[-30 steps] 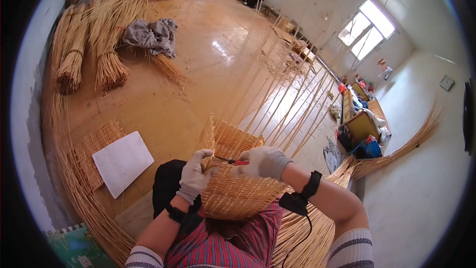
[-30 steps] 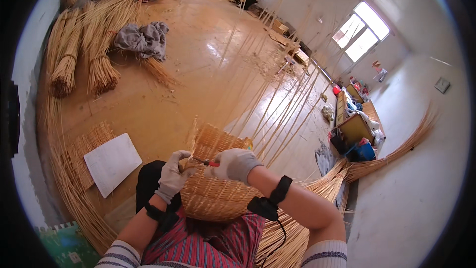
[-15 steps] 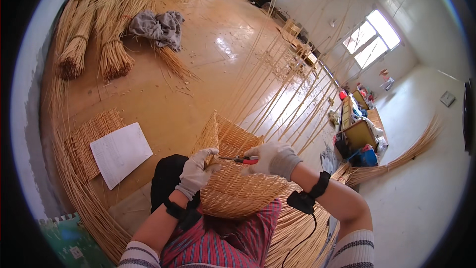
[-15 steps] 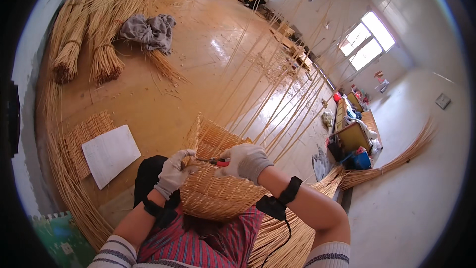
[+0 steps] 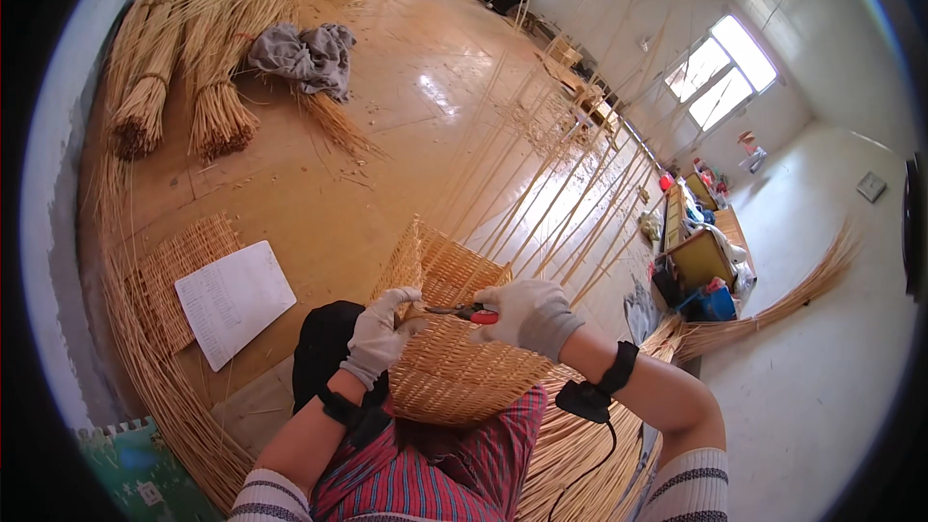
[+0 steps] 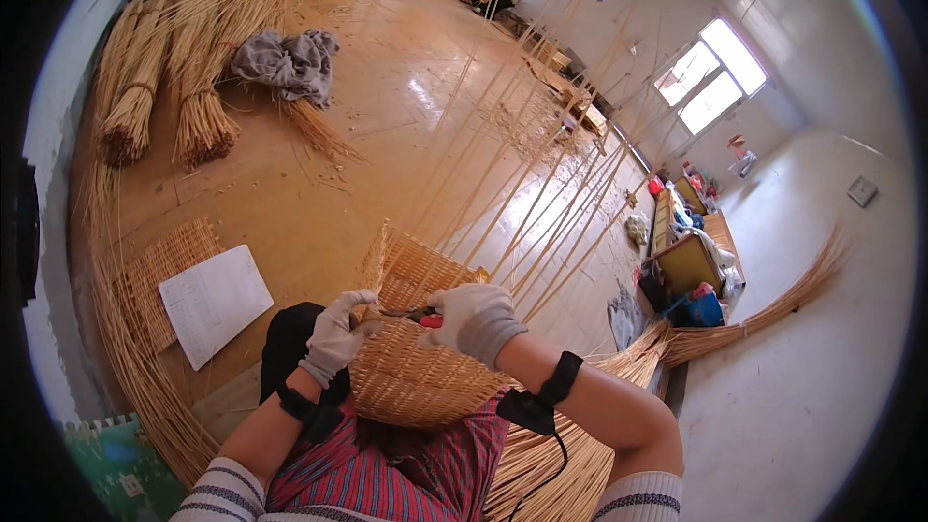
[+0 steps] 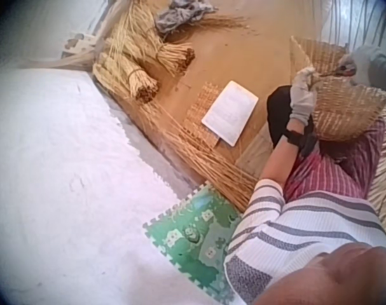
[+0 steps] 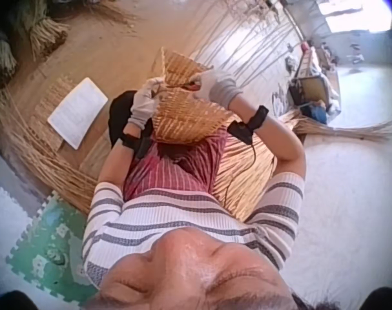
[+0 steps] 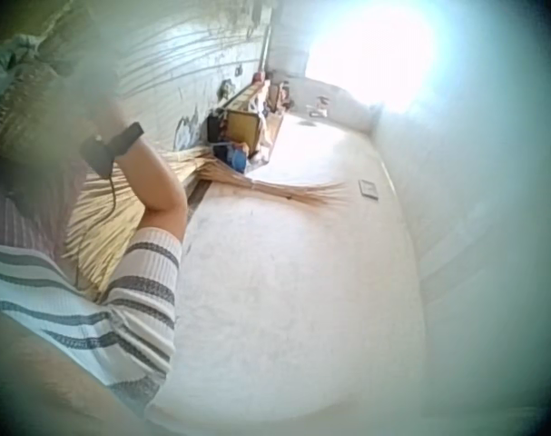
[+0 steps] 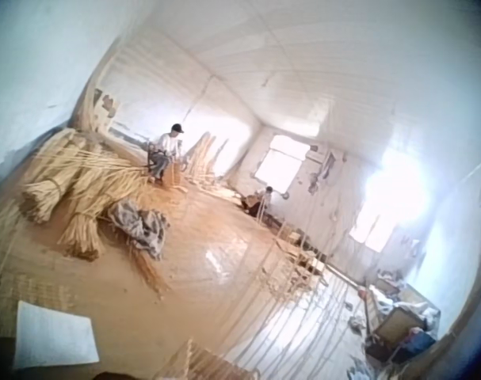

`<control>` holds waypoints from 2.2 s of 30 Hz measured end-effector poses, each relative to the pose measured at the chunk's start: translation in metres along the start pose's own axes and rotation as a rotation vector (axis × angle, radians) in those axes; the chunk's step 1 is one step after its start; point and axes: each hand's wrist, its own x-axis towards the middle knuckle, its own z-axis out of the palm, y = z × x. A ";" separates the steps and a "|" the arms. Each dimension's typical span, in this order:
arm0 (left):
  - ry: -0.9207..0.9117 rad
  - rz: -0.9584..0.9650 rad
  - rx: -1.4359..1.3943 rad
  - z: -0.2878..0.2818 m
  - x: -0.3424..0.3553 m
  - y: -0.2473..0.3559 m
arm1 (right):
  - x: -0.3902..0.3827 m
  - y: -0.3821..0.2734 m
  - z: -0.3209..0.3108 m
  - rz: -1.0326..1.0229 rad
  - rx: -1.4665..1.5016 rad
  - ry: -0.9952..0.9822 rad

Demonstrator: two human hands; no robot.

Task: Weaving a wicker basket and measuring its dimensions with a tape measure.

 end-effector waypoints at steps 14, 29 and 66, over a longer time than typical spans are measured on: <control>0.001 -0.142 0.147 -0.001 0.000 0.005 | -0.004 -0.005 -0.023 -0.243 -0.332 0.465; 0.059 -0.169 0.130 0.000 0.000 0.018 | 0.042 -0.018 0.021 -0.335 -0.576 0.587; 0.010 -0.125 0.228 -0.001 0.003 0.019 | -0.033 -0.027 0.166 0.219 0.488 0.614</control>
